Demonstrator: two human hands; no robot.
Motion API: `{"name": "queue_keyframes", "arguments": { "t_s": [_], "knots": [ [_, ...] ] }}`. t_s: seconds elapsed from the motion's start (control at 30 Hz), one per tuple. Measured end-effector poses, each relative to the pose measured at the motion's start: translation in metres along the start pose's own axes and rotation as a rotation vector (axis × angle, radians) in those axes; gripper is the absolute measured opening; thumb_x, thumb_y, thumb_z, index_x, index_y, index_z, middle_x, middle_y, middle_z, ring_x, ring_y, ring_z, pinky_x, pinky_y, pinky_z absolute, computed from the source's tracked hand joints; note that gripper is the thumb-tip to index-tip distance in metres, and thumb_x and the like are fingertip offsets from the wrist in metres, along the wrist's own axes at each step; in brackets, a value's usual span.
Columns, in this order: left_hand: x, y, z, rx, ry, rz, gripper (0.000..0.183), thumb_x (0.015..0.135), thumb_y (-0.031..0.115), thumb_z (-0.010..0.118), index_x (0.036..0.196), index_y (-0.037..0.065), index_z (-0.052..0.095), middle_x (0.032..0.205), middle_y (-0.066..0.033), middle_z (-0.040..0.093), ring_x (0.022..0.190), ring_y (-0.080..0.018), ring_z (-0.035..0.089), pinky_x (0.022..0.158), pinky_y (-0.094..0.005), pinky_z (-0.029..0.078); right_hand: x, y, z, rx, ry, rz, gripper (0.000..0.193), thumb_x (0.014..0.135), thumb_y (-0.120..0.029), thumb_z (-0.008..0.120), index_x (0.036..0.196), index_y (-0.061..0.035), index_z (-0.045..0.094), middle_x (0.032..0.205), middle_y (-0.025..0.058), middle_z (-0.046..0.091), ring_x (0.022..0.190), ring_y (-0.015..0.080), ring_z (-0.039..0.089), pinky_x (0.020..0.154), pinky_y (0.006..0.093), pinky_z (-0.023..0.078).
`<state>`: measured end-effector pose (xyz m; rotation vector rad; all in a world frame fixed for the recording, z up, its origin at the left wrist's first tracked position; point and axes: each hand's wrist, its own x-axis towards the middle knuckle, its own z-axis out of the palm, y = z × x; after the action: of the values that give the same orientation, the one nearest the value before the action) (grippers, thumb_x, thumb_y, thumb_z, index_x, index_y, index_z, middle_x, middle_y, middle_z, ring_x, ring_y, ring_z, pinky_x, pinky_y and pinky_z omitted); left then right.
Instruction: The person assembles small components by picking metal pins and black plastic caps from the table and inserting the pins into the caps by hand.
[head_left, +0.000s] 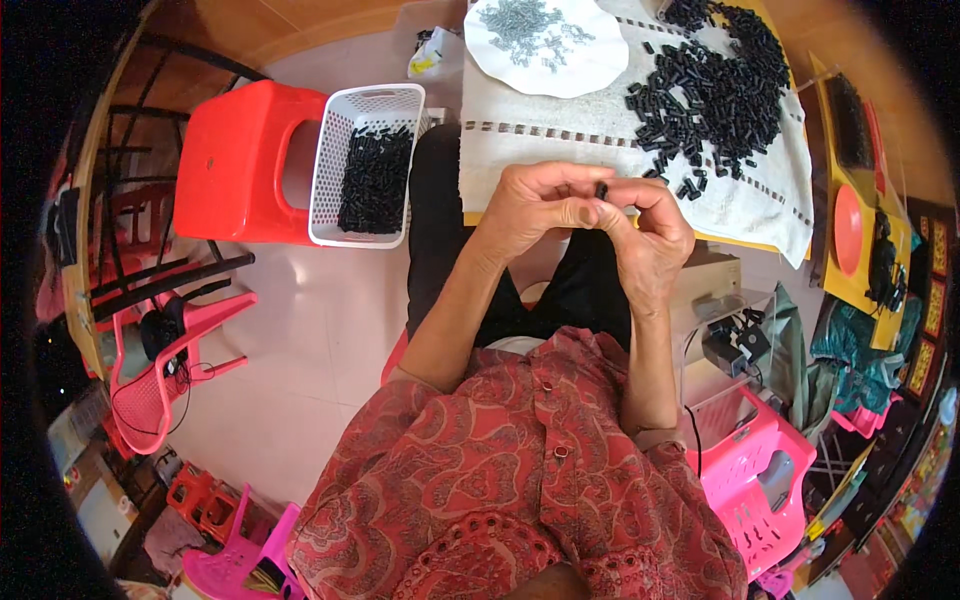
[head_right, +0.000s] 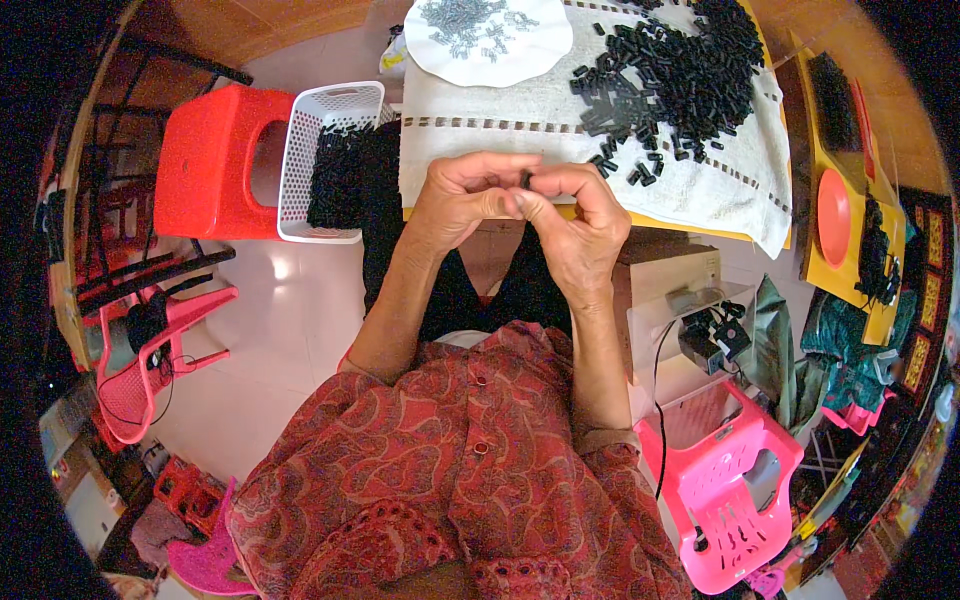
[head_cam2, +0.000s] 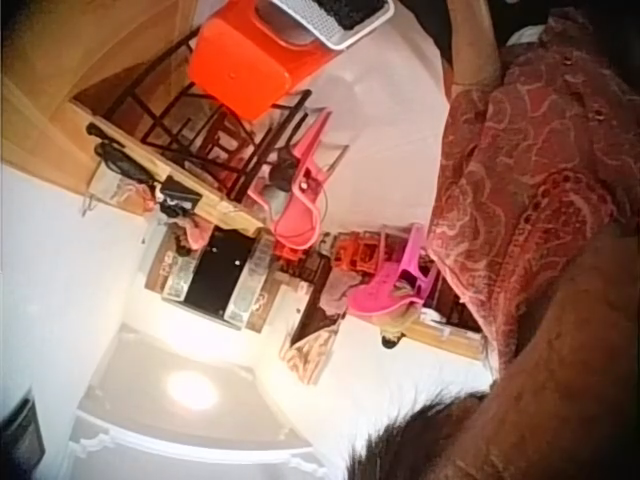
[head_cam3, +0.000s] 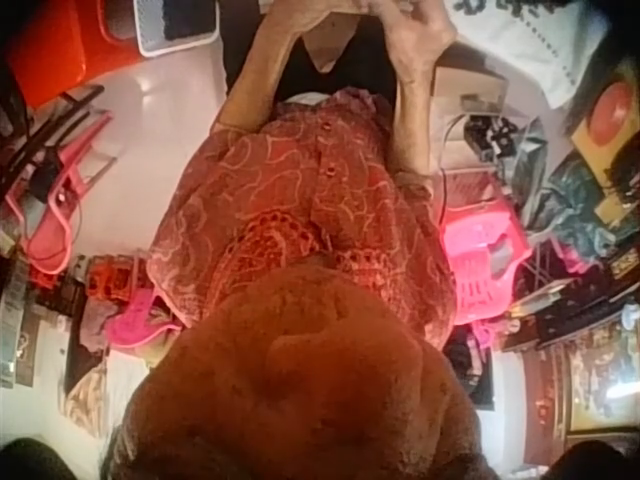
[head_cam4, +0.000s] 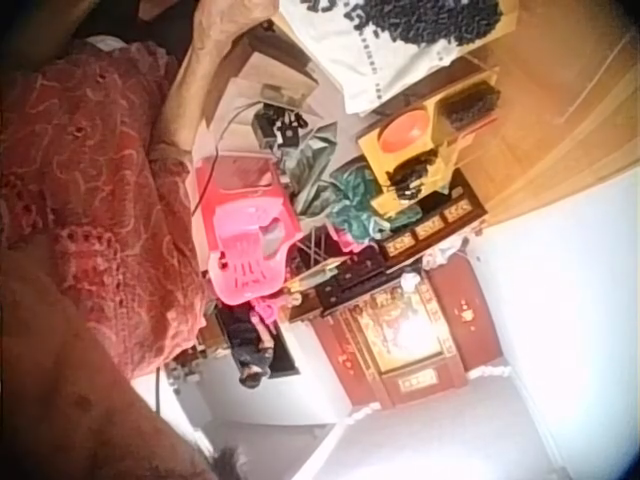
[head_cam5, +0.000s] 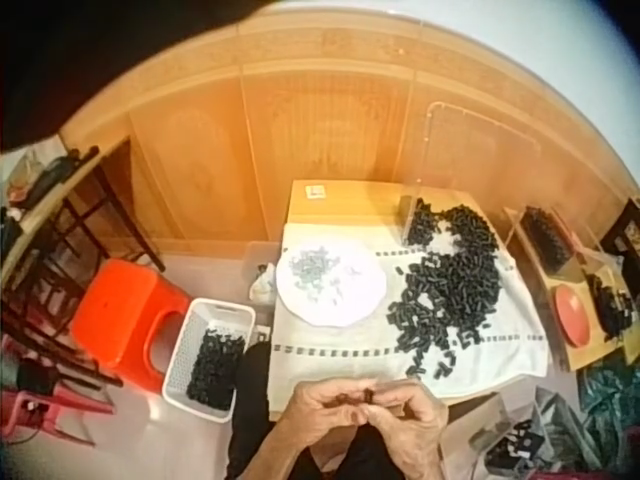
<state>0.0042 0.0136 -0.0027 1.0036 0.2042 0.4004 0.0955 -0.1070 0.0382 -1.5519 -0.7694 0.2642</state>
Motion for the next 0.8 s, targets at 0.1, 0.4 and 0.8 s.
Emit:
{"name": "queue_keyframes", "arguments": {
  "t_s": [0.1,0.4,0.8],
  "knots": [
    [-0.001,0.002,-0.001,0.025,0.008,-0.038,0.037,0.081,0.003,0.073,0.116,0.001,0.065,0.087,-0.0002,0.064,0.071,-0.0047,0.057,0.057,-0.0179,0.045,-0.002,0.001,0.001,0.004,0.004,0.028,0.019,0.070,0.004,0.078,0.082,0.0000,0.063,0.085,0.0065,0.065,0.078,0.0122,0.060,0.071,0.0236,0.048],
    [-0.001,0.014,-0.001,0.006,0.016,0.029,0.036,0.087,-0.002,0.061,0.122,-0.002,0.060,0.095,-0.0019,0.062,0.087,-0.0096,0.059,0.079,-0.0220,0.049,0.002,-0.005,0.013,0.034,-0.026,0.002,0.023,0.074,0.007,0.073,0.095,0.0015,0.064,0.096,0.0073,0.064,0.081,0.0123,0.058,0.075,0.0246,0.049],
    [-0.008,0.045,-0.064,0.674,0.708,0.266,0.026,0.085,0.002,0.061,0.111,0.000,0.068,0.084,-0.0016,0.066,0.070,-0.0071,0.057,0.066,-0.0211,0.047,0.001,-0.012,0.029,-0.224,-0.141,-0.163,0.018,0.078,0.001,0.069,0.095,-0.0019,0.067,0.097,0.0108,0.067,0.085,0.0231,0.063,0.069,0.0304,0.052]
  ]
}}
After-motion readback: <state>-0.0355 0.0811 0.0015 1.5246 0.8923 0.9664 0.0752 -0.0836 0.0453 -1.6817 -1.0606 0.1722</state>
